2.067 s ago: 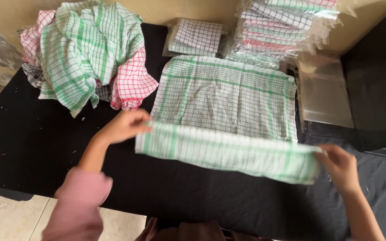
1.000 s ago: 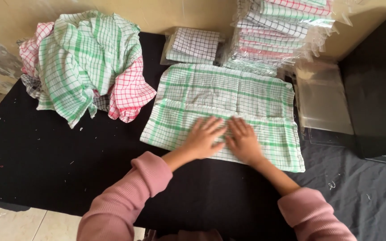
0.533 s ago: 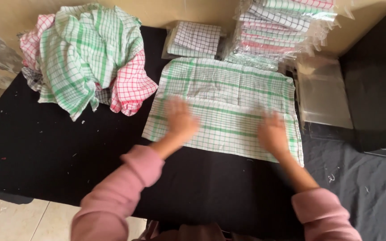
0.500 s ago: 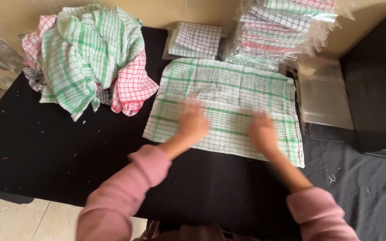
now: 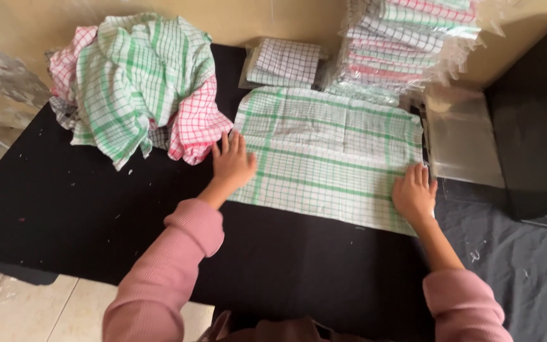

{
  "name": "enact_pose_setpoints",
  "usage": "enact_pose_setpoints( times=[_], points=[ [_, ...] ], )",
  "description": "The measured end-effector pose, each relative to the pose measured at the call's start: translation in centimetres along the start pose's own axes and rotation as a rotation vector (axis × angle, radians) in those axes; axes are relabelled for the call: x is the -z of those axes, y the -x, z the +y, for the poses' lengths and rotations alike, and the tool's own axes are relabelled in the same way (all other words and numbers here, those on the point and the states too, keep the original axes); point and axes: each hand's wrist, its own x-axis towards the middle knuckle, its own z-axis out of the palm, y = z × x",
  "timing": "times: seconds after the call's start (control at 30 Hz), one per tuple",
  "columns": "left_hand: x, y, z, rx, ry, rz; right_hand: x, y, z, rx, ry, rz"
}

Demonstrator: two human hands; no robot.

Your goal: The person folds towels and places them into plastic bags one at a time. The person smooths out each towel on the table, folds it into a smaller rectangle, and slides it into a clear plastic sleeve.

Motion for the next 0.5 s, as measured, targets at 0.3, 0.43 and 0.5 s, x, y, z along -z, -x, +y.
enact_pose_setpoints(
  times=[0.3,0.43,0.5],
  points=[
    [2.6,4.6,16.0,-0.514,0.370,0.129,4.4,3.8,-15.6,0.620,-0.253,0.175],
    [6.7,4.5,9.0,-0.441,0.249,0.058,6.7,3.7,-6.8,0.523,-0.185,0.163],
    [8.5,4.9,5.4,-0.352,0.217,-0.137,8.2,4.4,-1.7,0.312,0.120,0.044]
  ],
)
